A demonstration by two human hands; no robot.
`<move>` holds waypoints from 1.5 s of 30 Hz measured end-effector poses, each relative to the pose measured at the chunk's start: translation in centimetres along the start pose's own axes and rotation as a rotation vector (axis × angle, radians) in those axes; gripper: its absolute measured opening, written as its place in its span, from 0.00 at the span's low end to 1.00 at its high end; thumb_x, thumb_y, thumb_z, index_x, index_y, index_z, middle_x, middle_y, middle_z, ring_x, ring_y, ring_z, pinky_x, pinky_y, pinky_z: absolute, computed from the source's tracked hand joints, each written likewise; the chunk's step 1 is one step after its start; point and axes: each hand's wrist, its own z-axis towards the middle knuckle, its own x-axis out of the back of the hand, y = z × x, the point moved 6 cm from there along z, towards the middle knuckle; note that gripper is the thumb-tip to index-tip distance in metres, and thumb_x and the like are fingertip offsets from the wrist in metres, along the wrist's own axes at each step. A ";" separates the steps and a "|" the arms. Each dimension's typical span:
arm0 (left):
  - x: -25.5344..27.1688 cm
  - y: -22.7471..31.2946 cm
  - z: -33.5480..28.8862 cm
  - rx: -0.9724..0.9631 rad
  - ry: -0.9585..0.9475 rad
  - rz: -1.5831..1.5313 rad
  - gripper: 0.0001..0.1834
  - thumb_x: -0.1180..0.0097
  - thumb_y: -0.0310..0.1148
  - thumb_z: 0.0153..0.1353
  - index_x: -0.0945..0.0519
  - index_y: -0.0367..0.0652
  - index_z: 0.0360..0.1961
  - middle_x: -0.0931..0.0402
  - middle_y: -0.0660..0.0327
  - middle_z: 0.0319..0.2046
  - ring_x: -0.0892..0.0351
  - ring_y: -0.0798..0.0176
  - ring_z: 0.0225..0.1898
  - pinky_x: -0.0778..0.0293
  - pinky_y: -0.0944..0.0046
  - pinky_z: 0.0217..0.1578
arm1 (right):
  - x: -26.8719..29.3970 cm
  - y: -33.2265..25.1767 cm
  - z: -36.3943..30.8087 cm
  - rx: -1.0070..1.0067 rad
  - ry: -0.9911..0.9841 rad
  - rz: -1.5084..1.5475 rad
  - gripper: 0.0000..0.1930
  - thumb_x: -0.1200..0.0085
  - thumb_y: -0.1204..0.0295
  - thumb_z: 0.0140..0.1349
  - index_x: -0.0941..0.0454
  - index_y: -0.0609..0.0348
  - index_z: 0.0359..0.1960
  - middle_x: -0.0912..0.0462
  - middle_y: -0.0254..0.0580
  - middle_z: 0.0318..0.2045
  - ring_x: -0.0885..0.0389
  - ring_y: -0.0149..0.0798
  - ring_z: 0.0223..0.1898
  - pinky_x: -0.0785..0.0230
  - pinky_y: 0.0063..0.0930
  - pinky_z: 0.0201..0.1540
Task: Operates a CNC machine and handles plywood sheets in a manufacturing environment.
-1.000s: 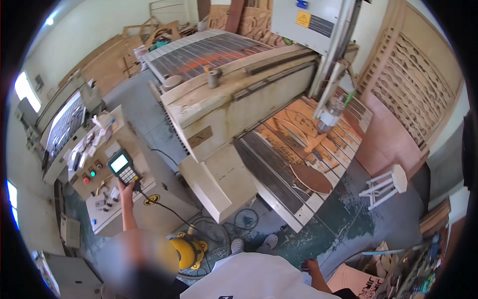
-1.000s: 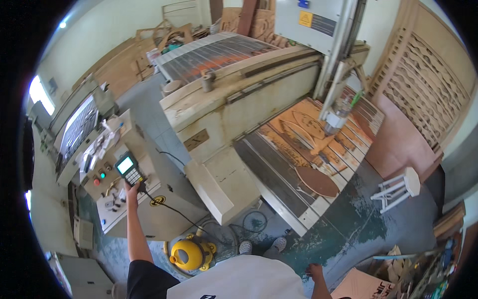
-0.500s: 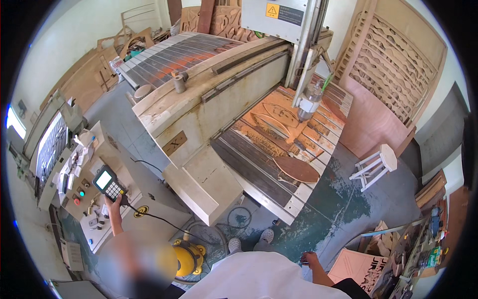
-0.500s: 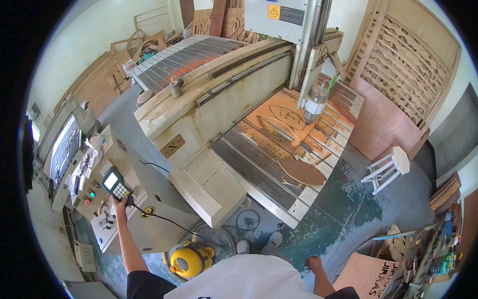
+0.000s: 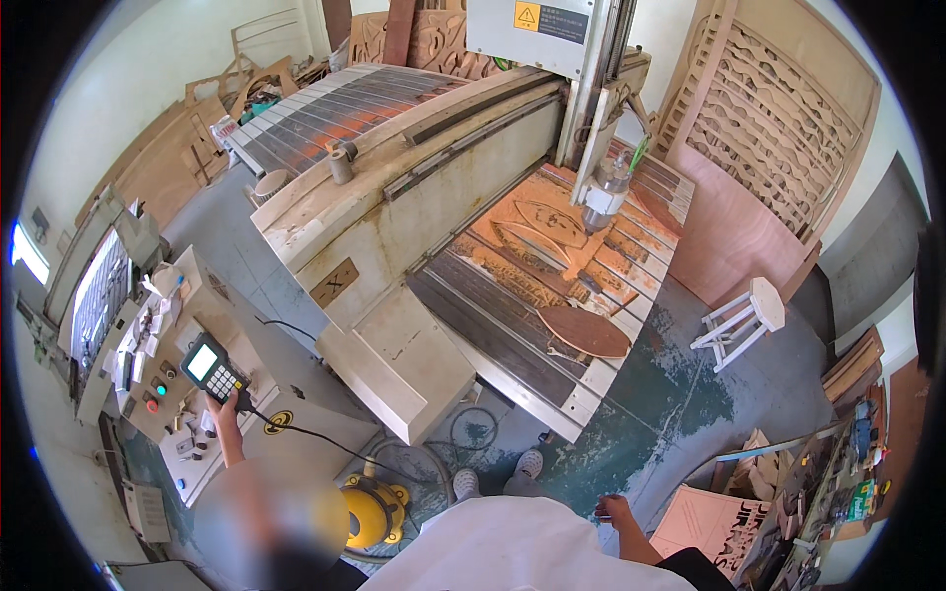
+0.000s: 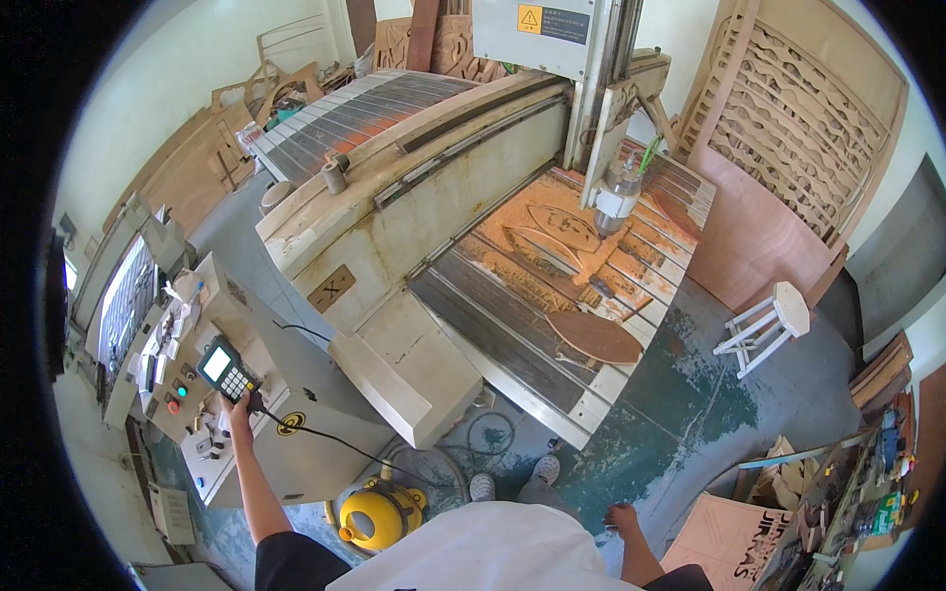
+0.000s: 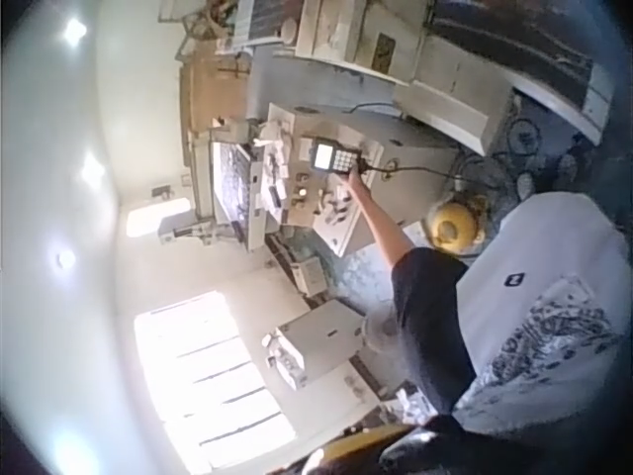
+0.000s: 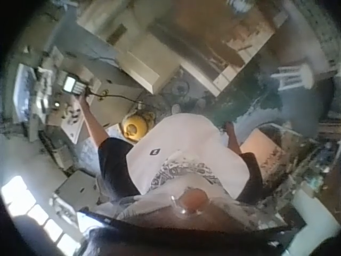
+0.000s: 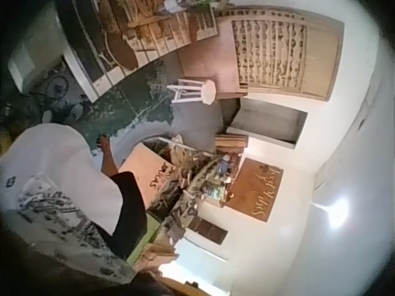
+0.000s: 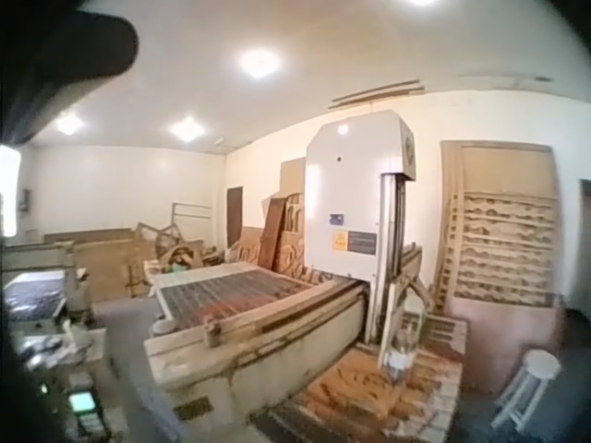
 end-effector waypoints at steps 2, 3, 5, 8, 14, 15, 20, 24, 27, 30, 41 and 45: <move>0.5 -0.6 0.4 0.013 0.007 0.010 0.29 0.44 0.23 0.51 0.38 0.39 0.55 0.30 0.59 0.43 0.28 0.63 0.43 0.30 0.66 0.43 | 0.0 0.0 -0.1 -0.003 0.003 0.000 0.13 0.50 0.69 0.55 0.29 0.63 0.40 0.22 0.46 0.28 0.21 0.43 0.25 0.31 0.40 0.28; 0.6 -0.7 0.6 0.006 0.000 0.011 0.29 0.43 0.23 0.51 0.38 0.38 0.54 0.30 0.59 0.43 0.28 0.63 0.42 0.30 0.66 0.43 | -0.1 -0.1 -0.3 -0.002 0.001 -0.003 0.13 0.50 0.69 0.55 0.29 0.63 0.40 0.22 0.46 0.28 0.21 0.43 0.25 0.31 0.40 0.28; 1.1 -0.9 0.6 -0.001 -0.004 0.013 0.28 0.43 0.23 0.50 0.38 0.38 0.54 0.30 0.59 0.42 0.28 0.64 0.42 0.30 0.66 0.42 | -0.4 -0.4 -0.6 -0.003 -0.019 -0.022 0.13 0.51 0.68 0.57 0.30 0.62 0.41 0.22 0.47 0.31 0.21 0.44 0.30 0.30 0.41 0.31; 0.8 -1.0 0.7 0.020 0.035 0.033 0.28 0.42 0.24 0.49 0.37 0.37 0.53 0.30 0.59 0.42 0.28 0.64 0.41 0.29 0.67 0.41 | -0.1 -0.1 -0.3 -0.006 -0.008 -0.026 0.13 0.52 0.69 0.57 0.30 0.62 0.41 0.22 0.47 0.30 0.21 0.44 0.29 0.30 0.40 0.31; 0.4 -0.7 0.5 0.018 0.017 -0.005 0.28 0.42 0.23 0.49 0.36 0.37 0.52 0.29 0.59 0.41 0.27 0.63 0.40 0.29 0.67 0.41 | 0.0 0.5 0.1 -0.021 -0.013 -0.013 0.13 0.52 0.69 0.57 0.29 0.61 0.41 0.22 0.47 0.30 0.21 0.43 0.28 0.30 0.40 0.30; 0.6 -0.9 0.8 0.005 0.026 0.004 0.27 0.42 0.22 0.48 0.36 0.37 0.52 0.29 0.59 0.41 0.27 0.63 0.40 0.29 0.67 0.41 | -0.1 0.4 0.1 -0.021 -0.015 -0.016 0.13 0.52 0.69 0.57 0.29 0.61 0.41 0.22 0.47 0.30 0.21 0.43 0.28 0.30 0.40 0.30; 0.8 -1.4 1.0 -0.012 0.004 -0.037 0.26 0.42 0.21 0.48 0.35 0.37 0.50 0.29 0.59 0.41 0.26 0.63 0.39 0.29 0.66 0.41 | -0.2 0.4 -0.2 -0.010 -0.018 -0.008 0.13 0.52 0.68 0.57 0.30 0.62 0.42 0.22 0.49 0.32 0.21 0.44 0.30 0.29 0.42 0.33; 0.4 -0.7 0.4 0.006 -0.008 -0.027 0.26 0.43 0.22 0.49 0.35 0.37 0.50 0.28 0.58 0.40 0.26 0.63 0.39 0.28 0.66 0.41 | -0.4 0.6 0.0 -0.007 -0.025 -0.010 0.14 0.51 0.68 0.58 0.30 0.63 0.42 0.23 0.50 0.34 0.21 0.46 0.32 0.29 0.43 0.34; 0.0 -0.6 0.3 -0.005 -0.030 -0.040 0.25 0.43 0.22 0.49 0.35 0.37 0.50 0.28 0.59 0.40 0.26 0.63 0.39 0.28 0.66 0.41 | -0.2 1.0 0.3 -0.036 -0.015 -0.013 0.15 0.51 0.68 0.58 0.31 0.64 0.43 0.23 0.51 0.35 0.22 0.47 0.33 0.29 0.45 0.34; 0.3 -0.5 0.3 -0.008 -0.028 -0.037 0.25 0.43 0.22 0.49 0.35 0.38 0.50 0.28 0.59 0.40 0.26 0.64 0.39 0.28 0.66 0.40 | -0.4 0.9 0.3 -0.034 -0.018 -0.005 0.15 0.51 0.68 0.58 0.31 0.64 0.43 0.23 0.51 0.34 0.21 0.48 0.33 0.29 0.45 0.34; 0.4 -1.0 0.5 0.016 0.024 -0.025 0.27 0.43 0.21 0.49 0.36 0.40 0.52 0.28 0.60 0.40 0.26 0.64 0.39 0.29 0.67 0.41 | -0.5 0.3 -0.5 -0.033 -0.010 -0.017 0.14 0.52 0.69 0.58 0.31 0.64 0.43 0.22 0.51 0.34 0.21 0.47 0.32 0.28 0.44 0.33; 0.2 -0.6 0.3 0.030 0.010 -0.004 0.28 0.43 0.22 0.49 0.36 0.40 0.53 0.29 0.60 0.41 0.27 0.64 0.40 0.30 0.66 0.42 | -0.4 0.4 -0.4 -0.029 -0.021 -0.010 0.14 0.52 0.69 0.58 0.31 0.64 0.43 0.22 0.50 0.34 0.21 0.47 0.32 0.28 0.44 0.33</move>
